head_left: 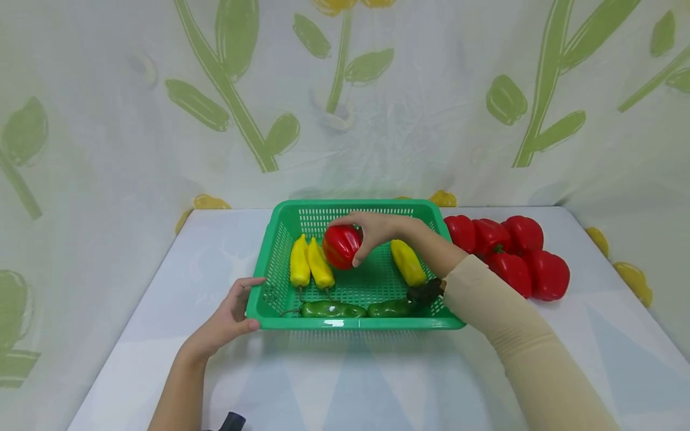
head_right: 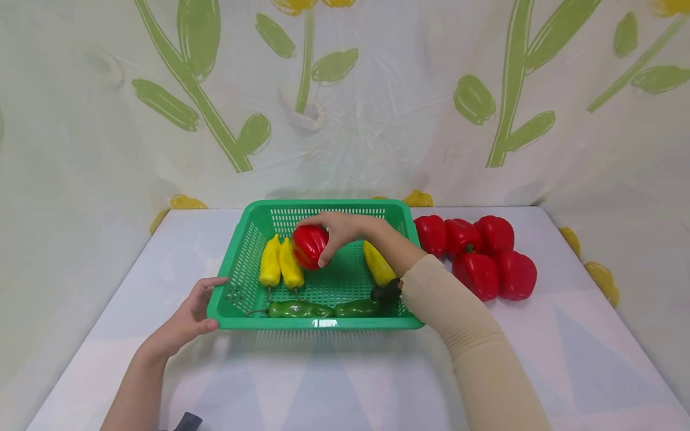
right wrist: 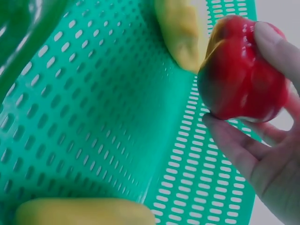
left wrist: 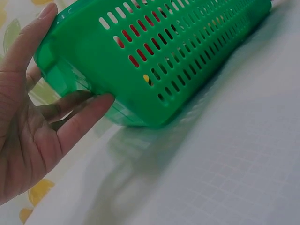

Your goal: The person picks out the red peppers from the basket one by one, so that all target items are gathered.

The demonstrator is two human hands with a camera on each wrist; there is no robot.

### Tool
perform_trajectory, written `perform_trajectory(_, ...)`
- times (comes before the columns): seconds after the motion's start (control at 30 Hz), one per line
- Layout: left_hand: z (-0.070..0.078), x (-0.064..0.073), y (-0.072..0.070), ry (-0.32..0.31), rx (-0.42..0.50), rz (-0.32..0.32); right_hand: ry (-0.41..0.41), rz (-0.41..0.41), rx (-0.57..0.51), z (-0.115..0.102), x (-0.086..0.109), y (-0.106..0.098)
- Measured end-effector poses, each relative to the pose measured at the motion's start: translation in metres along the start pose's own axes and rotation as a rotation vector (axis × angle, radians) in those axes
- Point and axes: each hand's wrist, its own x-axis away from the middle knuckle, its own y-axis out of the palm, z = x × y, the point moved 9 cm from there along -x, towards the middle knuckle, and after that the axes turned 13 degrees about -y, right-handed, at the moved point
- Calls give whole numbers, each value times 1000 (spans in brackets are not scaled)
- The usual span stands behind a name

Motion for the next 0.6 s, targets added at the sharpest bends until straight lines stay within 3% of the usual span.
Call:
perform_trajectory(0.37,-2,0,0,9,3,0,11,-26,43,-14,20,1)
perform_trajectory(0.6,-1,1,0,11,0,-1,-24,-9,13,-23,31,-2)
